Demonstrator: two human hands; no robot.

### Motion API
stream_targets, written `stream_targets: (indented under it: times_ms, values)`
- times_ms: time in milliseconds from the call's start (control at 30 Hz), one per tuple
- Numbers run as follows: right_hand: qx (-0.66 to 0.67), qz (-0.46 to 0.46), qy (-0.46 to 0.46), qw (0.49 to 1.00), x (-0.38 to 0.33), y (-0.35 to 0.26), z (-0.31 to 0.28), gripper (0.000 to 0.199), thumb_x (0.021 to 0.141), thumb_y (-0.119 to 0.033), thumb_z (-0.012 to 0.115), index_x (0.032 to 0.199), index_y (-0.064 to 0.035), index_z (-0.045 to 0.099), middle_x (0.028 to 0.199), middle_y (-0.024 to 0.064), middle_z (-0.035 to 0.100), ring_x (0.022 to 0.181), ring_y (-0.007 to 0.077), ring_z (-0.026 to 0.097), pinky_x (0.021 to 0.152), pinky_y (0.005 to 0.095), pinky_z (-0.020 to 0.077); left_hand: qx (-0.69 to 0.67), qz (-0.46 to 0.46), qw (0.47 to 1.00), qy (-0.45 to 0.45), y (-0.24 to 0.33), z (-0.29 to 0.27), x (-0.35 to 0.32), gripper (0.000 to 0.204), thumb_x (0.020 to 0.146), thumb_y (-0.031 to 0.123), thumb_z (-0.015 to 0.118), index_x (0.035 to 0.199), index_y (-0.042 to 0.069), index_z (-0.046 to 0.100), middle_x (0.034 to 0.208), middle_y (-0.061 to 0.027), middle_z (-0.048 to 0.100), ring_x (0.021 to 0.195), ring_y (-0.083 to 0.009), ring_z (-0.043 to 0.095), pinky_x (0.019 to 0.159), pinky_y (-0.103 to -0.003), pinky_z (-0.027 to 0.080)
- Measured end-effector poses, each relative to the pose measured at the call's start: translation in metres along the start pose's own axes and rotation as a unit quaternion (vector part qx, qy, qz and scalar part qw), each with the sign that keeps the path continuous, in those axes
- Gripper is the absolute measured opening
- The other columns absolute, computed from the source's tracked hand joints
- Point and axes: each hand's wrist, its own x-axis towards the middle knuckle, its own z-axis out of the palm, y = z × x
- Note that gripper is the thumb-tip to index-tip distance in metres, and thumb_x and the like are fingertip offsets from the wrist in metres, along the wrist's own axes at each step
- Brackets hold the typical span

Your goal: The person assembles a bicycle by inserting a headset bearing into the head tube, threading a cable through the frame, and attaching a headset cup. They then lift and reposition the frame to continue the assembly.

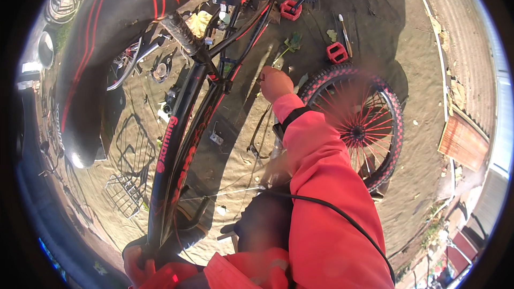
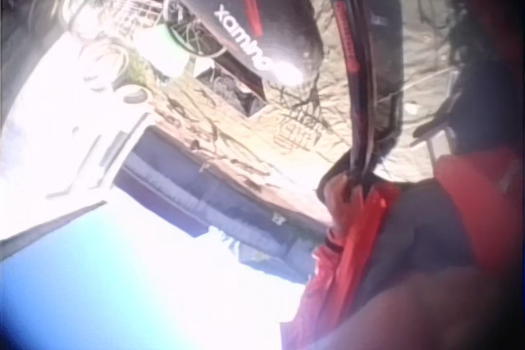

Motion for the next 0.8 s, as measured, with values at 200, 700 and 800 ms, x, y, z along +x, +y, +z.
stream_targets:
  times_ms: [200, 700, 800]
  values:
    - [0.093, -0.034, 0.043, 0.994, -0.041, 0.004, -0.076, 0.023, 0.089, -0.017, 0.076, 0.109, -0.0080, 0.071, 0.098, 0.0159, 0.078, 0.092, 0.0365, 0.076, 0.081, 0.0467, 0.0583, -0.016, 0.024, 0.999, -0.022, 0.036, -0.004, 0.031, 0.030, 0.085, 0.017, 0.075, 0.112, 0.005, 0.067, 0.108, -0.0167, 0.068, 0.101, -0.0381, 0.064, 0.091, -0.048, 0.049]
    - [0.364, -0.205, -0.272, 0.867, -0.269, -0.236, -0.183, 0.018, 0.104, -0.003, 0.067, 0.122, 0.0008, 0.071, 0.105, 0.0049, 0.073, 0.092, 0.0107, 0.071, 0.082, 0.0272, 0.0602, -0.125, 0.079, 0.986, 0.083, 0.058, 0.002, 0.047, 0.031, 0.078, 0.005, 0.084, 0.105, 0.003, 0.069, 0.098, -0.0147, 0.071, 0.093, -0.0375, 0.070, 0.082, -0.043, 0.055]
    - [0.357, -0.253, -0.347, 0.829, -0.308, -0.278, -0.164, 0.018, 0.104, -0.003, 0.067, 0.121, 0.0022, 0.072, 0.109, 0.0066, 0.075, 0.096, 0.0117, 0.072, 0.083, 0.0279, 0.0608, -0.158, 0.089, 0.979, 0.093, 0.053, 0.005, 0.045, 0.029, 0.080, 0.007, 0.084, 0.106, 0.003, 0.070, 0.098, -0.0147, 0.072, 0.092, -0.0369, 0.071, 0.080, -0.043, 0.055]
